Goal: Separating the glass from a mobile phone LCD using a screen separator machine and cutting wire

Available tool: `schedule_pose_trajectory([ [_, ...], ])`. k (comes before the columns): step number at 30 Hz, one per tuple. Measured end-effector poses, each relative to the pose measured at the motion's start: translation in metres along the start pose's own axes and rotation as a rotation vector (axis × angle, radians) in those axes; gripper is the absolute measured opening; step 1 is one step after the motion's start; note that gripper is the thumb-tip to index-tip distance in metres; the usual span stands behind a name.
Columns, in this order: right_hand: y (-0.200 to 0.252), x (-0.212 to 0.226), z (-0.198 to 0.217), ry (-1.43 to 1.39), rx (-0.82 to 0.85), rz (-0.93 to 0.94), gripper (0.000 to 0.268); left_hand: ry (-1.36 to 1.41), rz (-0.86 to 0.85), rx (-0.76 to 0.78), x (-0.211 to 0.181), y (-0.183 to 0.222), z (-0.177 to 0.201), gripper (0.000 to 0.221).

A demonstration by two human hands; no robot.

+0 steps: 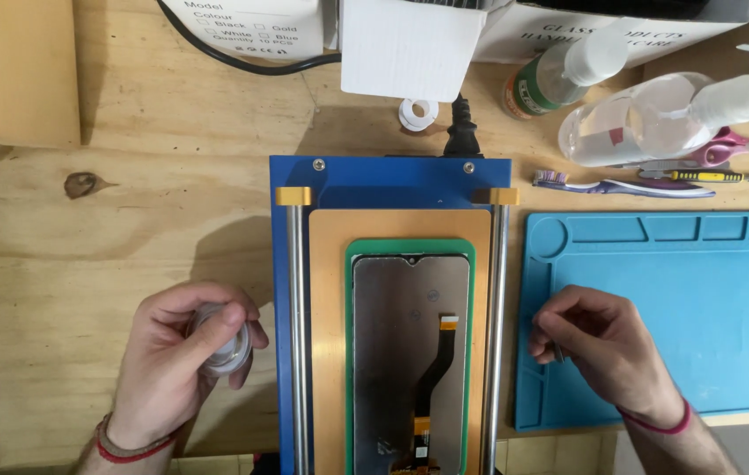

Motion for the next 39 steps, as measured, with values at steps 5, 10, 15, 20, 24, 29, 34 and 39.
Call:
schedule_pose_trajectory([
  [5,0.009,0.001,0.009,0.163,-0.114,-0.076,0.015,-0.061,-0.002,0.014,-0.007,-0.004,-0.010,0.019],
  [10,0.012,-0.001,0.018,0.212,-0.164,-0.091,0.015,-0.127,-0.022,0.055,-0.017,-0.005,-0.017,0.017],
  [15,0.008,0.001,0.021,0.283,-0.191,-0.059,0.015,-0.225,-0.043,0.071,-0.025,-0.003,-0.025,0.020],
  [20,0.006,-0.008,0.026,0.227,-0.195,-0.017,0.014,-0.142,-0.005,-0.009,-0.017,0.001,-0.022,0.017],
  [24,0.008,-0.002,0.023,0.161,-0.179,0.042,0.015,-0.078,0.014,-0.028,-0.011,0.004,-0.018,0.018],
  [29,0.006,0.007,0.015,0.204,-0.162,0.061,0.015,-0.094,0.020,-0.029,-0.007,0.007,-0.007,0.021],
  [34,-0.001,0.008,0.007,0.205,-0.144,0.061,0.013,-0.086,0.032,-0.072,0.003,0.013,0.009,0.018],
  [39,-0.006,0.028,-0.009,0.259,-0.102,0.083,0.016,-0.102,0.036,-0.076,0.004,0.019,0.016,0.017],
])
Point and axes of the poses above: each hand's wrist, its own y-axis away from the middle knuckle, its own z-axis out of the back of the hand, x = y × z, the point moved 6 cm from there along -y, towards the middle knuckle, and after that the axes turned 9 degrees about -x, right-handed, at the moved point
